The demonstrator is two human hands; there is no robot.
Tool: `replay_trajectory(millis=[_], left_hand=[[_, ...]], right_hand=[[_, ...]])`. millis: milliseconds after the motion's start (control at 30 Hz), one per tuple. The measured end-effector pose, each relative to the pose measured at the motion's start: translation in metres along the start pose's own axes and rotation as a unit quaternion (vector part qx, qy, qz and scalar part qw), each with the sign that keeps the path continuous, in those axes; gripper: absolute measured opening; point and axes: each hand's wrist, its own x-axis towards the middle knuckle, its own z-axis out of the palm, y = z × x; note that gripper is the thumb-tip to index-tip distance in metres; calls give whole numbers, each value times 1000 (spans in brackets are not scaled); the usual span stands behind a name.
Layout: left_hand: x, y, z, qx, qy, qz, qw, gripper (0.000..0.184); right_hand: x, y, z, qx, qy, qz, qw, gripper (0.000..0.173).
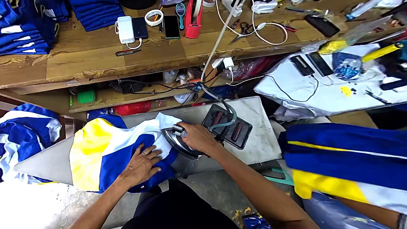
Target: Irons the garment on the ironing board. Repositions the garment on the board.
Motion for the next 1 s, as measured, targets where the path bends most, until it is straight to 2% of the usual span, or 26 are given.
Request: replay_trajectory(millis=[233, 400, 533, 700, 833, 1000], left_hand=[[7, 0, -5, -38, 13, -14, 999, 56], [5, 0, -2, -47, 30, -18, 998, 56], [1, 0, 0, -39, 42, -20, 998, 58], [0, 0, 1, -32, 48, -17, 998, 58], [-1, -1, 3, -28, 56, -16, 998, 57], [0, -3, 6, -38, 69, -16, 997, 56]], right_hand=[[-28, 21, 1, -37, -29, -103, 994, 52], [-43, 23, 12, -104, -64, -183, 975, 51], [-41, 17, 18, -110, -21, -165, 980, 50], [-16, -4, 5, -81, -12, -83, 993, 52], [-12, 3, 2, -89, -37, -109, 989, 53], [-44, 33, 18, -96, -39, -167, 981, 51]])
